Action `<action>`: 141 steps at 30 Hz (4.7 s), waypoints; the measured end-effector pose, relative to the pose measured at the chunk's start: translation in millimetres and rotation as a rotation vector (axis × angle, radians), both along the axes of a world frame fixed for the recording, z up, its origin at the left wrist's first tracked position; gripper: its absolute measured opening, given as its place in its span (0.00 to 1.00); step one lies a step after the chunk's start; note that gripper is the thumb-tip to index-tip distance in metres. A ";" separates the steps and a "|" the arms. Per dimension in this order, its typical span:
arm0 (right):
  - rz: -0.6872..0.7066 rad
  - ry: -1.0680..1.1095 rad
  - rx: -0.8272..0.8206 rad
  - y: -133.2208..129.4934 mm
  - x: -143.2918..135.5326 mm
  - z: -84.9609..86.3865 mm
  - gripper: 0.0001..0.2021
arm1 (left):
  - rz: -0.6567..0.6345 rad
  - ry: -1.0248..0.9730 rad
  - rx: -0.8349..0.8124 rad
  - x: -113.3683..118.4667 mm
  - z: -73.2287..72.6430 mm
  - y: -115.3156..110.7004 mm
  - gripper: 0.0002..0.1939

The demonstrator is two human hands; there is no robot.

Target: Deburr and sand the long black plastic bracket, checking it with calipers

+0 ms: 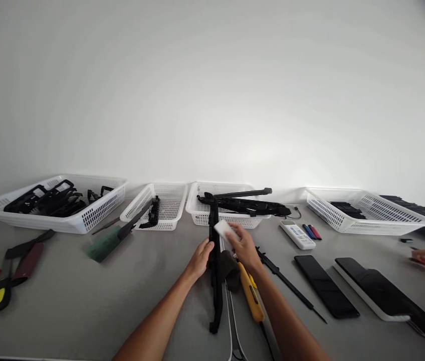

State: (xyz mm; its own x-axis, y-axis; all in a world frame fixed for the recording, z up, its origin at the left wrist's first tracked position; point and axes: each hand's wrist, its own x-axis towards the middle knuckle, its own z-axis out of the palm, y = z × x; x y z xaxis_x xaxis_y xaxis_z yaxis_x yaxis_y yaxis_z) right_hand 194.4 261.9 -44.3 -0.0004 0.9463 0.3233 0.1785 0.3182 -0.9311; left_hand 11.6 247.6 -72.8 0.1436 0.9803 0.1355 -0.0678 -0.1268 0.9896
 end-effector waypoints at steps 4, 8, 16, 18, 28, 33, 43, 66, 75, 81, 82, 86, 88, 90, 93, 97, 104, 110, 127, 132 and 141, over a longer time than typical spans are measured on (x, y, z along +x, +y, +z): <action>0.047 -0.013 0.004 0.7 1.4 2.5 0.27 | 0.009 0.014 -0.002 -1.7 -0.8 0.4 0.23; 0.057 -0.022 0.019 1.0 -0.9 6.6 0.24 | 0.000 0.021 -0.009 -1.6 -0.9 0.7 0.23; 0.049 -0.014 0.032 1.4 -1.9 6.1 0.22 | 0.007 0.018 -0.046 -2.0 2.9 -1.2 0.22; 0.021 0.006 0.033 3.0 -2.4 3.9 0.23 | 0.008 0.010 -0.059 -1.7 4.7 -2.0 0.20; -0.229 0.108 0.039 35.8 -0.1 10.4 0.30 | -0.127 -0.142 -0.172 -3.1 17.5 -11.0 0.18; 0.013 0.063 -0.003 18.6 -5.3 12.4 0.22 | -0.099 -0.259 -0.175 -2.3 19.1 -12.2 0.19; -0.009 0.060 0.006 9.9 -7.4 5.7 0.23 | -0.076 -0.206 -0.192 -0.3 19.0 -7.5 0.25; -0.071 0.075 0.005 25.6 5.0 -2.9 0.25 | -0.216 -0.187 -0.186 -3.7 15.3 -6.5 0.33; -0.311 0.152 0.046 36.6 17.6 -2.9 0.33 | -0.237 -0.274 -0.165 -4.9 13.8 -6.9 0.40; -0.080 0.103 -0.015 36.7 8.7 0.6 0.23 | -0.183 -0.378 -0.179 -4.3 15.9 -3.5 0.34; -0.097 0.113 -0.013 36.0 6.9 -0.3 0.23 | -0.164 -0.363 -0.189 -5.0 16.5 -3.4 0.30; -0.115 0.139 -0.024 33.7 3.4 -2.1 0.25 | -0.061 -0.314 -0.232 -6.9 18.4 -5.4 0.21; -0.091 0.140 -0.037 32.7 2.9 -1.1 0.25 | -0.061 -0.299 -0.233 -5.9 19.3 -7.4 0.21; -0.063 0.138 -0.054 31.4 2.6 0.5 0.24 | -0.096 -0.279 -0.210 -3.8 20.4 -9.4 0.21; -0.014 0.132 -0.099 28.5 2.2 2.0 0.22 | -0.118 -0.239 -0.179 -0.8 21.9 -11.7 0.22; 0.104 0.129 -0.157 23.4 2.7 2.5 0.21 | -0.080 -0.251 -0.184 0.1 21.6 -11.2 0.22; 0.004 0.145 -0.076 18.6 -6.7 -0.2 0.23 | -0.084 -0.233 -0.219 -0.9 16.7 -8.9 0.26; -0.129 0.150 -0.042 16.8 -12.0 -7.1 0.25 | -0.082 -0.215 -0.238 -0.1 12.7 -7.0 0.28; -0.082 0.059 0.056 38.9 -15.5 27.4 0.22 | -0.213 -0.176 -0.225 -0.7 26.2 -16.3 0.23; -0.028 0.030 0.053 46.1 -7.8 25.6 0.21 | -0.232 -0.176 -0.230 -1.1 23.8 -16.1 0.25; 0.034 0.036 0.027 46.9 -2.0 23.8 0.18 | -0.247 -0.169 -0.241 1.3 15.3 -12.9 0.25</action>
